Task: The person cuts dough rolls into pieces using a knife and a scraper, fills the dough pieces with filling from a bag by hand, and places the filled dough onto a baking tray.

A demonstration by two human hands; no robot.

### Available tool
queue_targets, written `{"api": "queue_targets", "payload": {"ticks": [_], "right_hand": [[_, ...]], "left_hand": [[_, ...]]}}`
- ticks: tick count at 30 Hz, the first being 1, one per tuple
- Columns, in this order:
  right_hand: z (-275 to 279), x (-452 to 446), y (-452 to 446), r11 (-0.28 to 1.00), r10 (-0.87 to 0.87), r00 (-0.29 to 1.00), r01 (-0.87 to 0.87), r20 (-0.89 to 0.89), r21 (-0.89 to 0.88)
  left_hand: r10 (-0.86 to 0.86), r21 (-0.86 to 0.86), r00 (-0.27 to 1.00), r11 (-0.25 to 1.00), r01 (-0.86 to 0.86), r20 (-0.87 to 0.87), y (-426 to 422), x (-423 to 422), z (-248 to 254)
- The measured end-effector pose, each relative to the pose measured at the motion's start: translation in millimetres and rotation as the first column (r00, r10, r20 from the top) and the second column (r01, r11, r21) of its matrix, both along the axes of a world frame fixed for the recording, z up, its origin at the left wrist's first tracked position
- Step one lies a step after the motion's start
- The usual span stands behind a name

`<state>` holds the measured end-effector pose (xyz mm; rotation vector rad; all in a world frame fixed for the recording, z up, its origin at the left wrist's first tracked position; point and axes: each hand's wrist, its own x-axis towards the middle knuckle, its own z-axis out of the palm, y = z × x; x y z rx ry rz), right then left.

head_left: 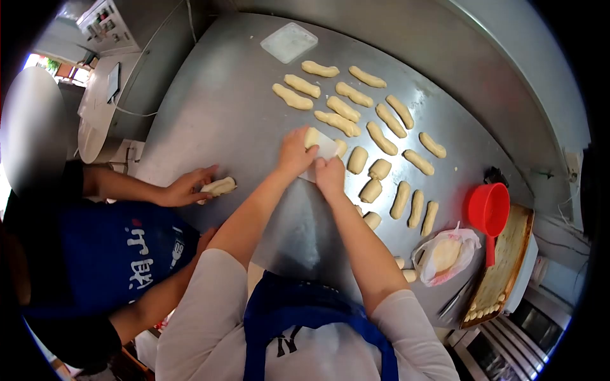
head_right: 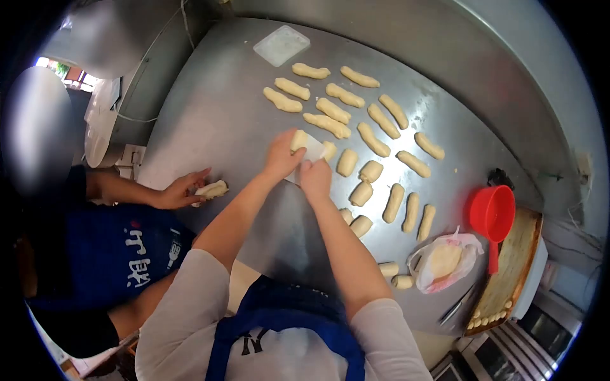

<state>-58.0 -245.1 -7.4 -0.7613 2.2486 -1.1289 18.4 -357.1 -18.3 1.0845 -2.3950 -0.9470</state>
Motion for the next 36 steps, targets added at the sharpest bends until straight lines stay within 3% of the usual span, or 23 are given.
{"api": "queue_targets", "payload": {"ticks": [1, 3, 4, 5, 6, 8, 11, 13, 15, 17, 19, 21, 23, 25, 26, 28, 31, 32, 33, 36], "right_hand": [[2, 1, -10, 0.999, -0.004, 1.0, 0.003, 0.023, 0.041], [-8, 8, -25, 0.995, -0.072, 0.997, 0.072, 0.012, -0.074], [-4, 10, -27, 0.997, 0.015, 0.993, -0.006, 0.113, -0.079], [0, 9, -25, 0.993, 0.094, 0.974, -0.077, 0.206, -0.088], [5, 14, -13, 0.984, 0.119, 0.981, -0.095, 0.151, -0.153], [28, 20, 37, 0.962, 0.134, 0.99, -0.118, 0.053, -0.246], [64, 28, 144, 0.955, 0.047, 0.993, -0.012, 0.111, -0.295], [84, 32, 222, 0.998, -0.02, 0.994, 0.027, 0.106, -0.062], [73, 44, 297, 0.988, -0.148, 0.979, 0.153, 0.137, -0.024], [75, 51, 360, 0.975, -0.221, 0.967, 0.218, 0.125, 0.041], [77, 57, 401, 0.948, -0.317, 0.945, 0.316, 0.075, 0.033], [78, 58, 428, 0.934, -0.357, 0.932, 0.355, 0.069, 0.03], [79, 59, 445, 0.919, -0.395, 0.917, 0.394, 0.061, 0.026], [78, 53, 451, 0.901, -0.432, 0.9, 0.434, 0.059, -0.022], [78, 49, 450, 0.912, -0.405, 0.912, 0.408, 0.066, -0.034], [77, 47, 446, 0.849, -0.483, 0.845, 0.516, 0.228, -0.112], [82, 34, 422, 0.853, -0.413, 0.837, 0.494, 0.36, -0.17], [83, 28, 407, 0.855, -0.402, 0.838, 0.487, 0.368, -0.175], [84, 22, 388, 0.895, -0.317, 0.876, 0.403, 0.364, -0.191], [87, -4, 311, 0.952, -0.114, 0.939, 0.196, 0.323, -0.234]], "left_hand": [[-0.018, 0.003, 1.0, 1.0, 0.018, 0.005, -2, -1, -3], [0.09, 0.028, 0.996, 0.996, -0.09, 0.006, -16, 4, -4], [0.122, 0.013, 0.992, 0.993, -0.121, -0.039, -21, 7, -5], [0.204, 0.184, 0.978, 0.964, -0.194, -0.042, -28, 12, -6], [0.276, 0.363, 0.961, 0.898, -0.25, -0.023, -27, 17, 0], [0.363, 0.715, 0.927, 0.673, -0.191, -0.094, -5, 26, 38], [0.283, 0.77, 0.953, 0.63, -0.102, -0.106, 55, 43, 29], [0.303, 0.928, 0.936, 0.368, 0.059, -0.179, 112, 53, 35], [0.2, 0.939, 0.958, 0.315, 0.135, -0.205, 176, 45, 46], [-0.096, 0.833, 0.971, 0.501, 0.236, -0.217, 232, 32, 43], [-0.308, 0.364, 0.9, 0.836, 0.411, -0.309, 275, 13, 45], [-0.471, 0.101, 0.841, 0.854, 0.51, -0.268, 294, -8, 53], [-0.501, 0.062, 0.832, 0.847, 0.528, -0.238, 308, -23, 45], [-0.64, -0.048, 0.759, 0.76, 0.648, 0.125, 311, -31, 28], [-0.589, -0.276, 0.778, 0.728, 0.628, 0.217, 315, -26, 22], [-0.553, -0.281, 0.817, 0.767, 0.577, 0.164, 314, -21, 49], [-0.5, -0.274, 0.864, 0.824, 0.497, 0.061, 295, -13, 63], [-0.407, -0.23, 0.913, 0.891, 0.391, -0.026, 281, -7, 65], [-0.302, -0.173, 0.947, 0.944, 0.281, -0.112, 266, 1, 67], [-0.078, 0.013, 0.995, 0.997, 0.079, -0.068, 214, 25, 59]]}}
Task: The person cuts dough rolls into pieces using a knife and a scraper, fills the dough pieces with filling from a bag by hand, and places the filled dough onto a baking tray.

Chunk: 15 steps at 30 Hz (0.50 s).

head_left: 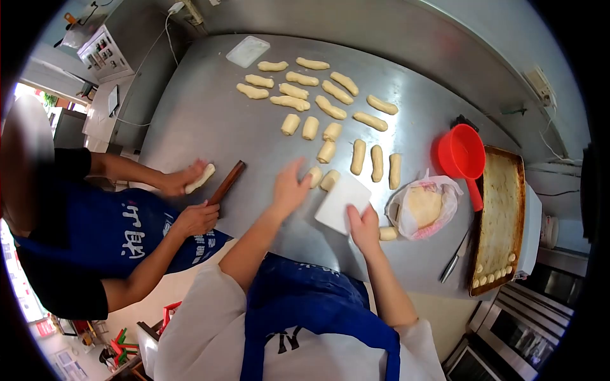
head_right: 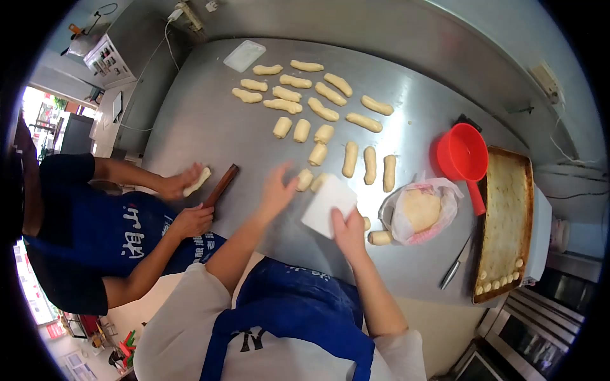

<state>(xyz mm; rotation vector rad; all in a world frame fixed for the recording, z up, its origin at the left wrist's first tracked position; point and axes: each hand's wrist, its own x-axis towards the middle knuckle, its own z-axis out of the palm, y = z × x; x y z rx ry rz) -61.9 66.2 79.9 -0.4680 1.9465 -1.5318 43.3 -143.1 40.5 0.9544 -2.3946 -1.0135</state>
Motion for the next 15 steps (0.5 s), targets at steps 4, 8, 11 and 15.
{"api": "queue_targets", "payload": {"ticks": [4, 8, 11, 15], "right_hand": [[-5, -33, -121, 0.982, 0.187, 0.969, -0.184, -0.16, 0.035], [-11, -53, -205, 0.941, 0.234, 0.965, -0.196, -0.114, 0.276], [-31, -51, -228, 0.908, 0.275, 0.922, -0.154, -0.274, 0.39], [-44, -44, -238, 0.897, 0.258, 0.911, -0.102, -0.321, 0.43]], "left_hand": [[0.15, 0.016, 0.987, 0.989, -0.149, -0.056, -64, 14, 3], [0.133, 0.042, 0.991, 0.99, -0.132, -0.02, -112, -5, 21], [0.053, -0.059, 0.997, 0.997, -0.05, 0.055, -136, -30, 11], [-0.02, -0.027, 0.991, 0.999, 0.024, 0.13, -152, -61, -18]]}}
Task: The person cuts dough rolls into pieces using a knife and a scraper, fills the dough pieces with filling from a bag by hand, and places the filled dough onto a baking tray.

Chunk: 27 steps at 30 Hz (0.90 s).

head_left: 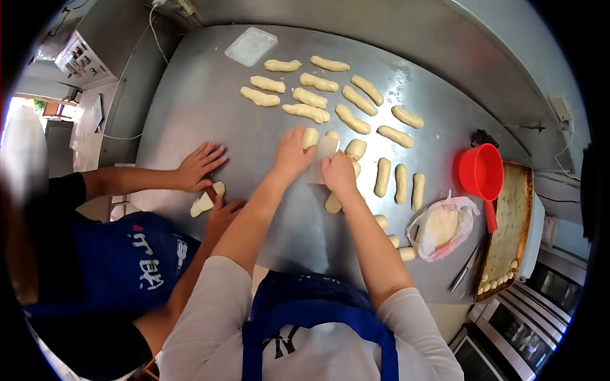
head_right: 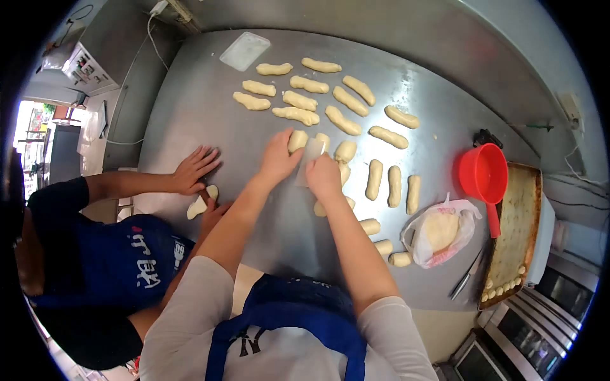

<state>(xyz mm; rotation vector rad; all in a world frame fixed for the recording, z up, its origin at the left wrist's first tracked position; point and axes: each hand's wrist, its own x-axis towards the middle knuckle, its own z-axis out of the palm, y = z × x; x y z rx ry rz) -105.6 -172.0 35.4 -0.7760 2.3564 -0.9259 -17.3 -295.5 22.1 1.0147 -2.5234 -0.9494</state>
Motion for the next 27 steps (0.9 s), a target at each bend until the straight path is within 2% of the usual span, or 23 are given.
{"api": "queue_targets", "payload": {"ticks": [2, 4, 5, 7, 8, 9, 10, 11, 12, 14, 16, 18, 20, 21, 22, 24, 26, 27], "right_hand": [[-11, 1, -10, 0.999, -0.035, 0.999, 0.035, 0.004, 0.003], [-18, 2, -25, 0.996, -0.094, 0.99, 0.094, 0.106, 0.006], [-21, 3, -28, 0.994, -0.105, 0.988, 0.105, 0.109, 0.007], [-22, 4, -39, 0.997, -0.047, 0.943, 0.066, 0.33, -0.046], [-20, 5, -36, 0.996, -0.05, 0.944, 0.073, 0.325, -0.059], [0, 12, -23, 0.99, 0.007, 0.965, 0.03, 0.261, -0.14], [12, 23, -6, 0.979, 0.055, 0.979, -0.014, 0.196, -0.201], [6, 31, 16, 0.97, 0.052, 0.983, -0.008, 0.176, -0.245], [14, 38, 44, 0.974, 0.036, 0.984, 0.005, 0.175, -0.227], [39, 49, 104, 0.93, -0.034, 0.984, 0.096, 0.176, -0.355], [40, 56, 170, 0.928, -0.145, 0.956, 0.221, 0.254, -0.301], [21, 58, 233, 0.868, -0.37, 0.884, 0.438, 0.285, -0.234], [19, 46, 283, 0.822, -0.426, 0.844, 0.511, 0.324, -0.251], [18, 37, 301, 0.822, -0.412, 0.847, 0.504, 0.335, -0.264], [18, 30, 316, 0.812, -0.418, 0.861, 0.497, 0.289, -0.305], [21, 27, 329, 0.796, -0.433, 0.868, 0.495, 0.243, -0.348], [36, 16, 332, 0.81, -0.418, 0.761, 0.56, 0.496, -0.175], [36, 12, 329, 0.832, -0.409, 0.757, 0.539, 0.509, -0.132]], "left_hand": [[-0.027, -0.035, 0.999, 0.999, 0.028, 0.022, -6, -4, -20], [0.026, 0.071, 0.999, 0.997, -0.023, -0.043, -6, -3, -27], [0.015, 0.071, 0.999, 0.997, -0.013, -0.04, -7, -2, -28], [0.1, 0.021, 0.987, 0.995, -0.098, -0.124, -17, -1, -32], [0.091, 0.009, 0.987, 0.996, -0.09, -0.131, -23, 1, -32], [0.202, 0.218, 0.971, 0.961, -0.172, -0.126, -25, 5, -27], [0.306, 0.428, 0.948, 0.871, -0.242, -0.088, -26, 13, -31], [0.342, 0.663, 0.928, 0.731, -0.165, -0.147, -24, 24, -39], [0.403, 0.835, 0.911, 0.528, -0.157, -0.084, -3, 27, 8], [0.314, 0.788, 0.944, 0.604, -0.119, -0.099, 36, 52, 21], [0.21, 0.785, 0.969, 0.619, -0.03, -0.129, 91, 80, 7], [0.093, 0.863, 0.981, 0.494, 0.106, -0.173, 149, 106, 1], [-0.105, 0.642, 0.952, 0.717, 0.272, -0.286, 207, 120, -3], [-0.258, 0.469, 0.944, 0.82, 0.327, -0.207, 223, 120, 11], [-0.392, 0.283, 0.915, 0.871, 0.402, -0.091, 234, 118, 27], [-0.434, 0.3, 0.9, 0.855, 0.422, -0.027, 245, 118, 34], [-0.62, 0.032, 0.768, 0.781, 0.624, 0.159, 246, 116, 30], [-0.578, -0.039, 0.807, 0.81, 0.586, 0.117, 246, 115, 24]]}}
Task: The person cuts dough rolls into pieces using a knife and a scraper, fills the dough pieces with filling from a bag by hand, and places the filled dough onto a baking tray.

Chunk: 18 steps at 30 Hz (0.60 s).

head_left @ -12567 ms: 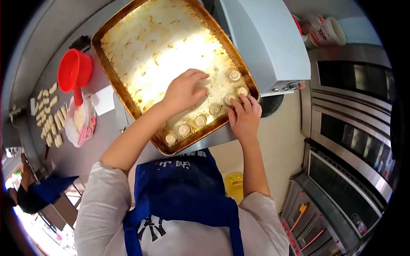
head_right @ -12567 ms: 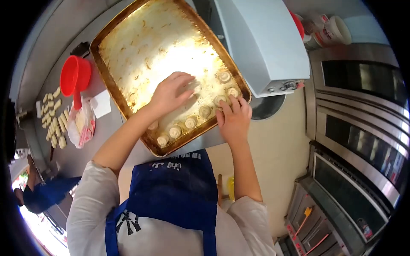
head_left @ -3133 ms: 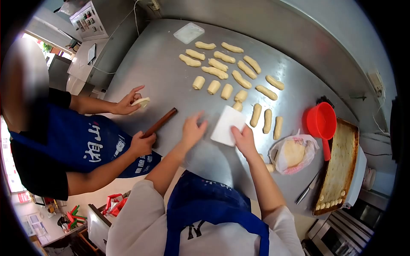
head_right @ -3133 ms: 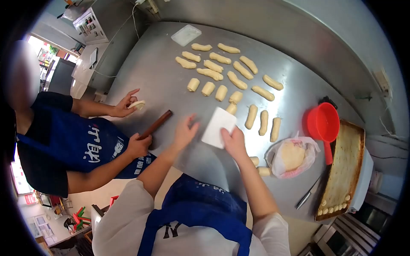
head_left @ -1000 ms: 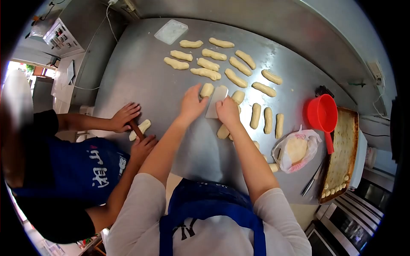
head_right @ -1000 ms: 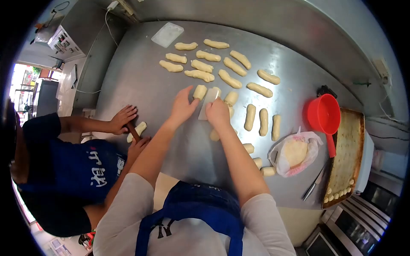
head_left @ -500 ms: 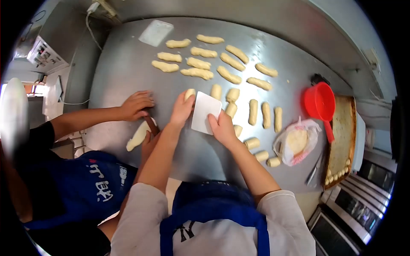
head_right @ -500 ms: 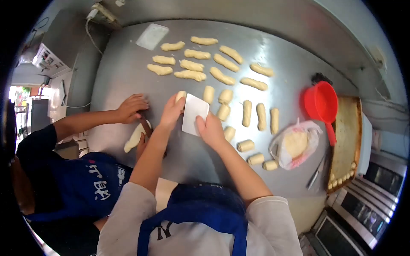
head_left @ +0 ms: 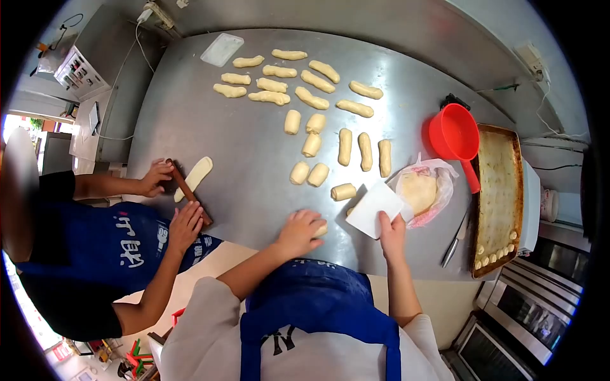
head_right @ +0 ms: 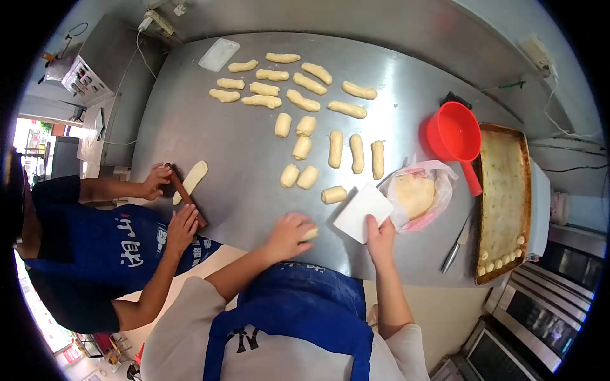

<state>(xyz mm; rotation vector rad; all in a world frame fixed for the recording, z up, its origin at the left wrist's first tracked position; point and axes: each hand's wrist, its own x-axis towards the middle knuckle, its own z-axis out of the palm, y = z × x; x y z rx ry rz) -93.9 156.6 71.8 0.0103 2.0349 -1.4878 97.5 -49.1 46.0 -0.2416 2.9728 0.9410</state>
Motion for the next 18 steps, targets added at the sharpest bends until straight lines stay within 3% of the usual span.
{"api": "queue_targets", "payload": {"ticks": [1, 3, 5, 7, 9, 11, 15, 18], "right_hand": [[-1, -2, -6, 1.0, 0.003, 1.0, -0.003, 0.0, -0.001], [-5, -4, -33, 0.993, 0.064, 0.994, -0.072, -0.086, -0.09], [-24, -11, -78, 0.963, 0.141, 0.97, -0.181, -0.2, -0.198], [7, -20, -132, 0.949, 0.271, 0.959, -0.281, -0.083, -0.141], [-7, -34, -186, 0.915, 0.378, 0.885, -0.402, -0.273, -0.033], [-18, -52, -235, 0.879, 0.475, 0.81, -0.459, -0.344, 0.13], [-16, -66, -281, 0.827, 0.545, 0.796, -0.458, -0.262, 0.327], [-29, -64, -292, 0.776, 0.596, 0.773, -0.485, -0.217, 0.404]], "left_hand": [[0.003, -0.001, 1.0, 1.0, -0.003, 0.0, -3, -5, 2], [0.233, 0.065, 0.968, 0.972, -0.227, -0.099, -28, -24, 1], [0.461, 0.242, 0.882, 0.871, -0.427, -0.101, -66, -50, -4], [0.67, 0.291, 0.742, 0.711, -0.64, -0.007, -105, -81, -10], [0.682, 0.246, 0.71, 0.729, -0.638, -0.179, -139, -108, -14], [0.633, 0.164, 0.744, 0.774, -0.611, -0.214, -167, -132, -19], [0.486, -0.084, 0.849, 0.856, -0.51, -0.206, -198, -168, -32], [0.425, -0.056, 0.9, 0.9, -0.431, -0.093, -214, -166, -43]]}}
